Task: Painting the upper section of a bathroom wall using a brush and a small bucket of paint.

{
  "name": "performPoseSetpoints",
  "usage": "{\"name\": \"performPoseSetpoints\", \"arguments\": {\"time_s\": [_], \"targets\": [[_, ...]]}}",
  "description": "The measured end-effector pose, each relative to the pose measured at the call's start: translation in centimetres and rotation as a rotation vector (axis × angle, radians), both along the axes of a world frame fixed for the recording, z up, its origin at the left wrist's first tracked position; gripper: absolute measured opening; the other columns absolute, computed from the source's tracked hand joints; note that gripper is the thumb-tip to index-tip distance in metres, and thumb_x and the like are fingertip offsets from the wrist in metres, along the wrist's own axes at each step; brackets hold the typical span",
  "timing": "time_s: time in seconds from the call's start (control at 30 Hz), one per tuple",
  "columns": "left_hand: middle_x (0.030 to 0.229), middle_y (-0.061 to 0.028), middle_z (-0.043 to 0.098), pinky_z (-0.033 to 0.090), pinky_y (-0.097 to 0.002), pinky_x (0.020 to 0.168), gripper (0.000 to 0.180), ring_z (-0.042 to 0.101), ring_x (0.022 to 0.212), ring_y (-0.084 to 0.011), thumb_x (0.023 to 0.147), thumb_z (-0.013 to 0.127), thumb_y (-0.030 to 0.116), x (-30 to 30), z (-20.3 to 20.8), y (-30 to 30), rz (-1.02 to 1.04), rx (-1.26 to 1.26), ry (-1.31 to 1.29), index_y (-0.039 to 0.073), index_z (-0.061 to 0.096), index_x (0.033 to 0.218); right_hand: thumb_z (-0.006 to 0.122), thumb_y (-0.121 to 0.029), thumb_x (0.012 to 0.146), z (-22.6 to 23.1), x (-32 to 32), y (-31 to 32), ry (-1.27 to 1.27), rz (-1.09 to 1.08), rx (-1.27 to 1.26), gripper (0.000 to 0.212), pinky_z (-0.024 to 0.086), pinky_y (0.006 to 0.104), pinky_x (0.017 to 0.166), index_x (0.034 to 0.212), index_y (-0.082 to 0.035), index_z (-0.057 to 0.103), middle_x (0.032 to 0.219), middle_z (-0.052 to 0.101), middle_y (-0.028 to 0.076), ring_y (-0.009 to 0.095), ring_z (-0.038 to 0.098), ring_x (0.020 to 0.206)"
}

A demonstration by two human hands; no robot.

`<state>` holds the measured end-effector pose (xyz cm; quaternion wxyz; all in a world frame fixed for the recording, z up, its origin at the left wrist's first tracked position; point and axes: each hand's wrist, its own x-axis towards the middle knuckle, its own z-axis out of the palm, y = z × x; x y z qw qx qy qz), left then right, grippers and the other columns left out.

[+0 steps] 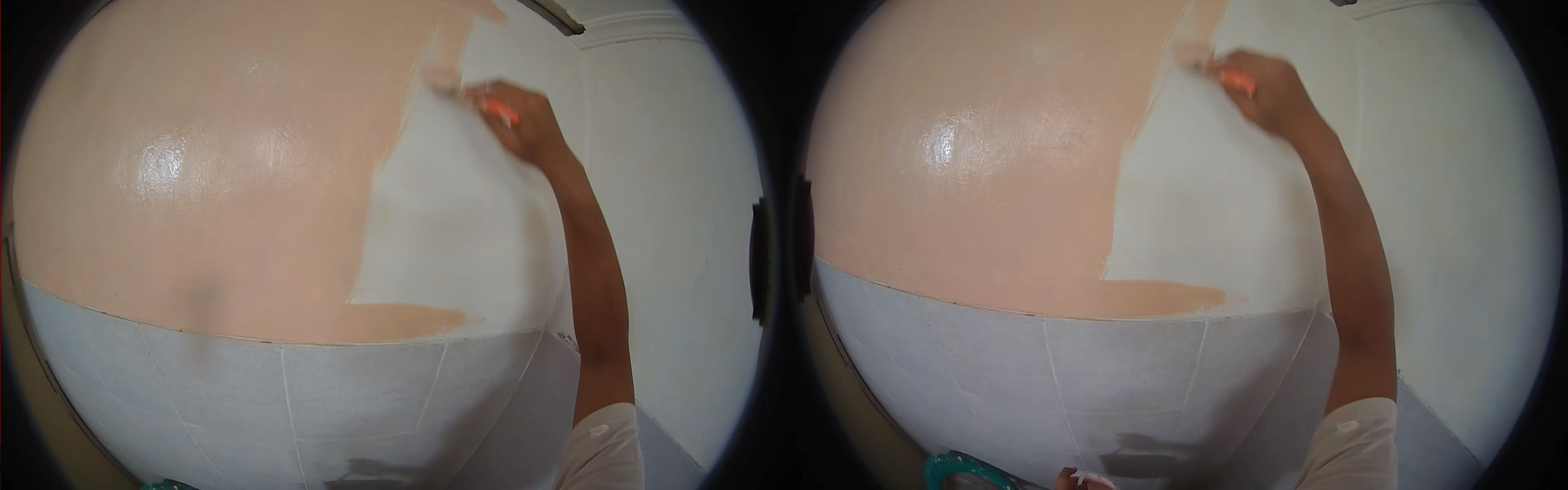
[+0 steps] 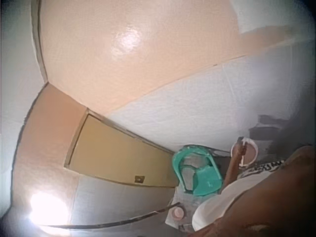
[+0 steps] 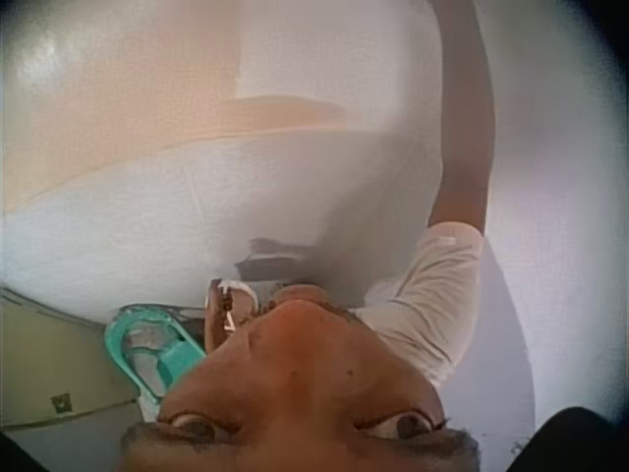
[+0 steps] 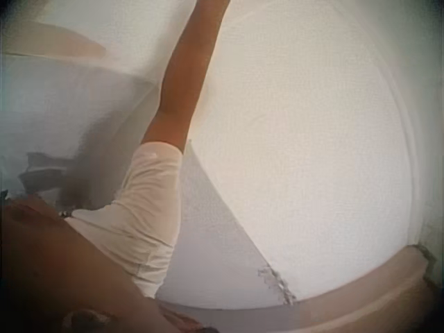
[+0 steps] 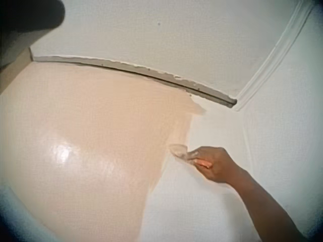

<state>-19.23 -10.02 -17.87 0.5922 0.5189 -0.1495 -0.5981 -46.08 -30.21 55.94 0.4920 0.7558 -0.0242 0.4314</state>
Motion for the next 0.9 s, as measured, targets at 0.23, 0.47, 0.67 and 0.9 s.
{"name": "performPoseSetpoints", "arguments": {"time_s": [0.23, 0.47, 0.67, 0.9], "targets": [[0.055, 0.0035, 0.035, 0.021, -0.0271, 0.038, 0.040, 0.025, 0.039, -0.0098, 0.087, 0.047, 0.051, -1.6, 3.9, 0.9, -0.034, 0.085, -0.002, 0.011, 0.047, 0.083, 0.064, -0.007, 0.087, 1.2, -0.8, 3.1, -0.038, 0.069, -0.019, 0.015, 0.054, 0.0318, 0.077, 0.101, -0.006, 0.069, 0.098, 0.071, 0.008, 0.023, 0.069, 0.089], [0.052, 0.0041, 0.034, 0.021, -0.0260, 0.039, 0.041, 0.028, 0.041, -0.0095, 0.086, 0.040, 0.048, 0.1, 3.2, -0.3, -0.287, 0.248, 0.169, 0.009, 0.050, 0.079, 0.061, -0.007, 0.084, 8.6, -0.2, -0.2, -0.215, 0.093, -0.024, 0.014, 0.051, 0.0310, 0.072, 0.093, 0.002, 0.067, 0.092, 0.070, 0.015, 0.024, 0.066, 0.078], [0.052, 0.0060, 0.033, 0.019, -0.0248, 0.038, 0.039, 0.028, 0.040, -0.0081, 0.086, 0.040, 0.049, -1.2, 5.5, -1.7, -0.273, 0.176, 0.115, 0.011, 0.049, 0.080, 0.069, -0.006, 0.081, -12.8, -2.7, -0.7, -0.056, -0.002, 0.046, 0.018, 0.055, 0.0325, 0.076, 0.099, -0.007, 0.070, 0.101, 0.069, 0.008, 0.023, 0.067, 0.088], [0.050, 0.0060, 0.034, 0.018, -0.0233, 0.037, 0.034, 0.026, 0.038, -0.0062, 0.093, 0.041, 0.041, -2.0, 6.6, -0.5, -0.230, 0.152, 0.150, 0.011, 0.052, 0.081, 0.069, 0.002, 0.078, -35.5, -3.3, 7.3, -0.374, 0.350, 0.788, 0.019, 0.055, 0.0335, 0.079, 0.096, -0.001, 0.066, 0.104, 0.067, 0.015, 0.026, 0.066, 0.096]]}}
